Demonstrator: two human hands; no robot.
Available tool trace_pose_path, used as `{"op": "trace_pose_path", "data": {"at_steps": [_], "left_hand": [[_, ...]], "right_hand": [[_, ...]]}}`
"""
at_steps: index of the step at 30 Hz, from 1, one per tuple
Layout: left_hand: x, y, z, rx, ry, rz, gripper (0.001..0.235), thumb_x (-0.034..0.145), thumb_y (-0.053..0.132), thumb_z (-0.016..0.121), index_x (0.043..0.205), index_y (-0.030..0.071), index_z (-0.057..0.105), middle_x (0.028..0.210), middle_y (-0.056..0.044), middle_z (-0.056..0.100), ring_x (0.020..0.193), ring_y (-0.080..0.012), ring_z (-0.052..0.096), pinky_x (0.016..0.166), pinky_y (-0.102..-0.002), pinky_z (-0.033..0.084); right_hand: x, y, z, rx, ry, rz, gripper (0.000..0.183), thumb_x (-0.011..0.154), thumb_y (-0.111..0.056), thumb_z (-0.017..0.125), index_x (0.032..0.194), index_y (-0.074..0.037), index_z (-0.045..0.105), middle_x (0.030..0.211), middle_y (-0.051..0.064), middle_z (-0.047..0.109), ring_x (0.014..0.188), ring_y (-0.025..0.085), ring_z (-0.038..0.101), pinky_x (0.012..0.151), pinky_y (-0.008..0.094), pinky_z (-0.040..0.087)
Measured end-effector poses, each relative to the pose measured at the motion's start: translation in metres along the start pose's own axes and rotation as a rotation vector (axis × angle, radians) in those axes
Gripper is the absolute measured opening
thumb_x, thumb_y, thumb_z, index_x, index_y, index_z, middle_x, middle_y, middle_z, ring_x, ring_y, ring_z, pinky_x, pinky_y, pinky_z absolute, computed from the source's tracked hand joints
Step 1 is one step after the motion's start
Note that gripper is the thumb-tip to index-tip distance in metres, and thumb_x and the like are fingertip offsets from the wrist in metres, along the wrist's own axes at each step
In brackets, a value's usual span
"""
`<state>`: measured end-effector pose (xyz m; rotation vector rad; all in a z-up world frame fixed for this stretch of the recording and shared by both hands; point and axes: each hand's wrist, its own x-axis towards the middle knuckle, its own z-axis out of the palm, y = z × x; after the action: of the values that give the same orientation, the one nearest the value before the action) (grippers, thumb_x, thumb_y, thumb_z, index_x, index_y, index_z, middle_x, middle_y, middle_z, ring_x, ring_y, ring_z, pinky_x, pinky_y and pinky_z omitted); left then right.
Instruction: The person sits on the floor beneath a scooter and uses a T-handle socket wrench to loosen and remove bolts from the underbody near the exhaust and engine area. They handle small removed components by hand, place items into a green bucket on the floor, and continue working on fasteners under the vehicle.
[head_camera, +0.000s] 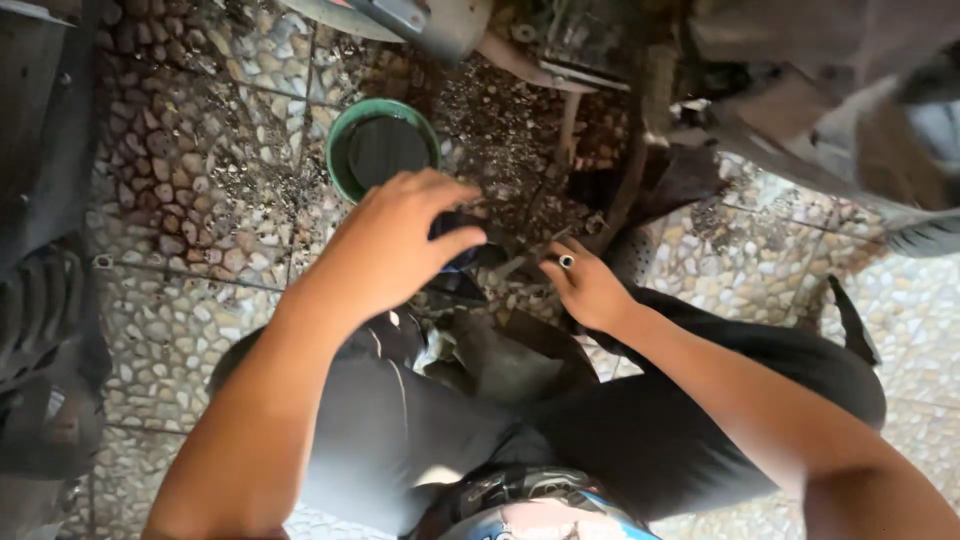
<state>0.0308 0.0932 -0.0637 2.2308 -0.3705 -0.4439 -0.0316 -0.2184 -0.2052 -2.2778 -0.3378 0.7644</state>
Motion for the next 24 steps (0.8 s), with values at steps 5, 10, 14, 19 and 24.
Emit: {"op": "trace_pose_path", "data": {"at_steps": [5,10,14,19,24], "left_hand": [[-0.001,0.01,0.039,0.108,-0.11,-0.148,0.05,0.087,0.039,0.074,0.127,0.009,0.069,0.128,-0.015,0.067,0.118,-0.0379,0.062,0.1,-0.046,0.05],[-0.005,-0.016,0.136,0.143,0.03,-0.194,0.042,0.088,0.036,0.075,0.115,0.003,0.07,0.123,-0.02,0.067,0.111,-0.0419,0.064,0.09,-0.05,0.052],[-0.008,-0.08,0.199,-0.012,0.187,-0.319,0.031,0.088,0.028,0.076,0.107,0.004,0.072,0.112,-0.02,0.071,0.105,-0.0428,0.067,0.085,-0.049,0.054],[-0.003,-0.222,0.316,-0.226,0.644,-0.64,0.018,0.087,0.017,0.074,0.102,0.006,0.069,0.097,-0.017,0.075,0.095,-0.038,0.073,0.082,-0.046,0.057],[0.008,-0.332,0.401,-0.18,0.749,-0.818,0.018,0.081,0.013,0.077,0.097,0.007,0.071,0.092,-0.018,0.075,0.09,-0.0377,0.073,0.081,-0.046,0.056]], "right_hand": [[0.02,0.036,0.07,0.002,0.062,0.017,0.027,0.101,-0.024,0.061,0.122,-0.007,0.065,0.12,0.023,0.061,0.1,0.047,0.062,0.083,0.05,0.052],[0.043,0.063,0.147,-0.045,0.274,-0.161,0.025,0.096,-0.019,0.064,0.116,-0.004,0.065,0.117,0.023,0.059,0.112,0.048,0.058,0.091,0.053,0.05],[0.047,0.051,0.165,0.211,0.478,0.055,0.024,0.103,-0.02,0.059,0.117,-0.003,0.065,0.12,0.025,0.056,0.104,0.048,0.057,0.089,0.054,0.048],[0.048,0.072,0.174,0.211,0.535,0.018,0.025,0.105,-0.025,0.057,0.108,-0.001,0.063,0.106,0.025,0.063,0.097,0.048,0.059,0.08,0.053,0.049],[0.057,0.057,0.172,0.206,0.605,0.129,0.027,0.109,-0.025,0.053,0.104,-0.001,0.065,0.092,0.027,0.065,0.09,0.05,0.06,0.074,0.054,0.049]]}}
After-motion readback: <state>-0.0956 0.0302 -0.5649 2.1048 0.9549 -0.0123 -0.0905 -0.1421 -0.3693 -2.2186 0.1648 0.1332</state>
